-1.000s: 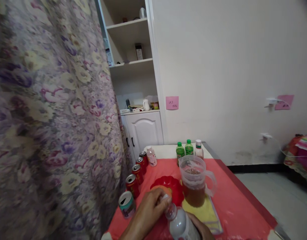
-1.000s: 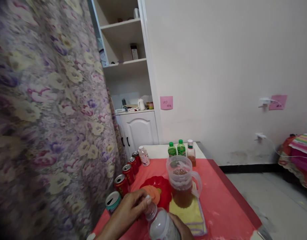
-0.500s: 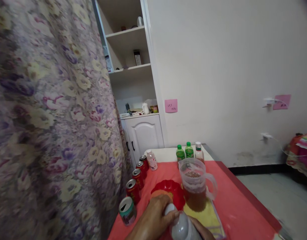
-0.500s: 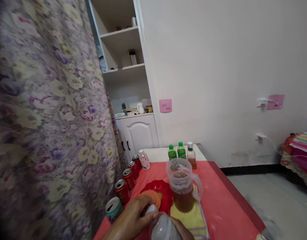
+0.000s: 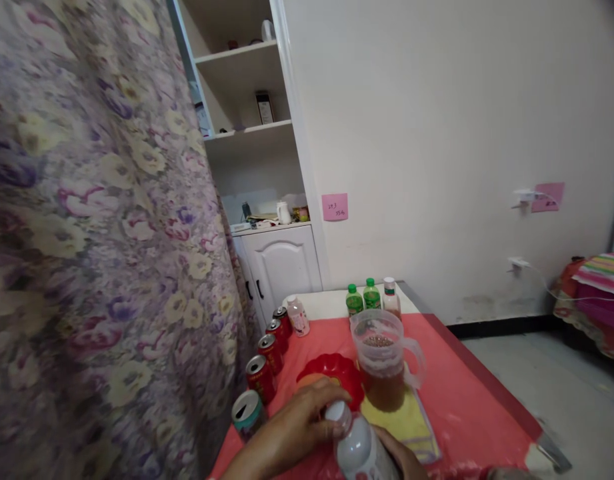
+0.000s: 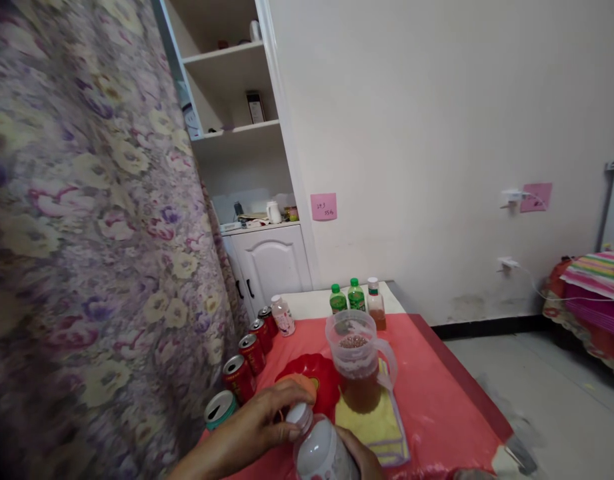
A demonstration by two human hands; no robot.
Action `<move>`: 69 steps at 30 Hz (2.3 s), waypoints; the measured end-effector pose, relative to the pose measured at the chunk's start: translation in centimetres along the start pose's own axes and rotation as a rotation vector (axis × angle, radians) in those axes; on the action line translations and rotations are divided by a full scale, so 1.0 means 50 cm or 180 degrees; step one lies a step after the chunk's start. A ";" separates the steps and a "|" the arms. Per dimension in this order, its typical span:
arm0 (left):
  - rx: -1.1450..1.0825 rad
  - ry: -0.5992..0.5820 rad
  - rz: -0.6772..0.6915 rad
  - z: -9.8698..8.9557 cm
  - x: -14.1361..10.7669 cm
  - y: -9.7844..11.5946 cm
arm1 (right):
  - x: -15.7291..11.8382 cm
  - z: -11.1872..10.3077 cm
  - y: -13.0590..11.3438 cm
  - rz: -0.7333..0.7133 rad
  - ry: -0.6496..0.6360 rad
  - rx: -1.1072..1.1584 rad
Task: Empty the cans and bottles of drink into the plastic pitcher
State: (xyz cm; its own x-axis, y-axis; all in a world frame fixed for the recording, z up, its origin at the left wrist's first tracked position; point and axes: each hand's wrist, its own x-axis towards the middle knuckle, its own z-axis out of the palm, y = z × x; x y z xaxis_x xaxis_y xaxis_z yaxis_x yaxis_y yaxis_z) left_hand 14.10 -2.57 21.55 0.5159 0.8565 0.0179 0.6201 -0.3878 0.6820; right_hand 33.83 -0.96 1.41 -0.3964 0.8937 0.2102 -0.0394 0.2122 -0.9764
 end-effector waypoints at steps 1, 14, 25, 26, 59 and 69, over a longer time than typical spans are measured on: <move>-0.0070 -0.0020 0.0055 -0.001 -0.002 -0.003 | 0.000 -0.002 -0.002 -0.0019 0.0002 -0.0008; 0.0184 0.0544 -0.0555 0.012 0.015 0.002 | 0.001 -0.006 -0.023 -0.0042 -0.0115 -0.0149; -0.0104 0.0069 -0.0096 -0.003 -0.004 -0.005 | 0.003 -0.009 0.009 -0.0072 -0.0161 -0.0035; -0.0120 0.0080 -0.0170 -0.003 -0.004 -0.005 | 0.001 -0.010 0.006 -0.0070 -0.0161 -0.0051; -0.0162 -0.0038 0.0253 0.007 0.005 -0.009 | -0.029 -0.001 -0.085 0.0285 -0.0197 0.0596; -0.0049 0.0254 0.0006 0.021 0.010 -0.012 | -0.017 -0.002 -0.064 0.0135 -0.0279 0.0461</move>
State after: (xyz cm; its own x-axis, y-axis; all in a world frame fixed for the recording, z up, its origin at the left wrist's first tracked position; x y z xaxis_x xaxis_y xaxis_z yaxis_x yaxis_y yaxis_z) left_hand 14.63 -2.27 20.37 0.4679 0.8804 0.0770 0.6098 -0.3847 0.6930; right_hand 34.37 -2.35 4.35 -0.4788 0.8614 0.1696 -0.1501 0.1101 -0.9825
